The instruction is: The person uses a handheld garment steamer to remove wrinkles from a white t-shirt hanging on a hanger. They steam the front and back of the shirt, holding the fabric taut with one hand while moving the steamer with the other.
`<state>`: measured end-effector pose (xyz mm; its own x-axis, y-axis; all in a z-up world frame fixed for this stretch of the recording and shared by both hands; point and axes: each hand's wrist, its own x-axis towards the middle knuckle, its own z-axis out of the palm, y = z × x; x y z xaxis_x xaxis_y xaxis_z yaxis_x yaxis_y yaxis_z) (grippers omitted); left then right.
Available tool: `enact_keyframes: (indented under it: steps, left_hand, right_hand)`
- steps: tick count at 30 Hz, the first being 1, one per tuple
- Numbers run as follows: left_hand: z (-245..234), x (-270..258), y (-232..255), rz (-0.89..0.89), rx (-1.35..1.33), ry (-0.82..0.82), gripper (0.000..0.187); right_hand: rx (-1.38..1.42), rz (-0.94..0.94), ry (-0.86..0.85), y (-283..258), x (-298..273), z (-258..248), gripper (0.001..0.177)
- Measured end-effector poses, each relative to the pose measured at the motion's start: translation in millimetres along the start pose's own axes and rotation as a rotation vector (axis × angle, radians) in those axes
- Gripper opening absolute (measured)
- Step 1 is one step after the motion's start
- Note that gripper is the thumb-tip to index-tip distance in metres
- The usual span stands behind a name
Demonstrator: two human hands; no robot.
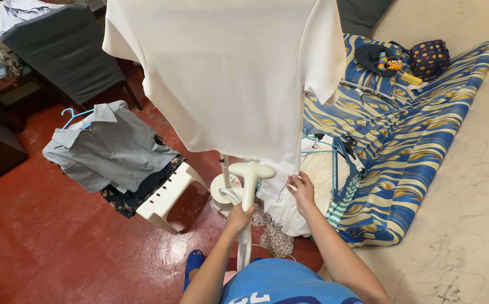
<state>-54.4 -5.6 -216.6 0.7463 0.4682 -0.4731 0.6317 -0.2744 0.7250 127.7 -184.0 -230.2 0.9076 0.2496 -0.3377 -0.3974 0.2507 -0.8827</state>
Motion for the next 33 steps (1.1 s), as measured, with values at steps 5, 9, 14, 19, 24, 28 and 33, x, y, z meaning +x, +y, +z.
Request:
enact_keyframes:
  steps: [5,9,14,19,24,28,33]
  left_hand:
    - [-7.3,-5.3,3.0,0.058,-0.125,-0.007,0.053]
    - [-13.3,-5.5,25.6,0.22,-0.306,0.037,0.048]
    - [-30.5,-10.8,63.4,0.297,-0.381,0.09,0.051]
    - [-51.8,-26.2,96.8,0.46,-0.013,0.31,0.057]
    - [-99.4,6.6,83.6,0.609,0.055,0.149,0.059]
    - [-168.5,65.4,39.4,0.393,-0.378,0.003,0.057]
    - [-229.5,108.1,10.6,0.375,-0.174,0.768,0.097]
  right_hand:
    - [-0.314,0.414,-0.244,3.9,-13.7,8.4,0.046]
    - [-0.409,0.558,-0.584,8.1,-45.4,32.3,0.057]
    - [-0.227,0.342,-0.746,5.0,-65.1,55.3,0.075]
    - [-0.594,-0.196,-0.532,10.3,-73.5,92.2,0.055]
    - [-0.607,-0.395,-0.292,-7.7,-88.5,123.5,0.038]
    - [-0.562,-0.236,-0.164,-18.9,-107.0,154.1,0.032]
    - [-0.601,-0.521,-0.121,-20.0,-120.1,207.0,0.042]
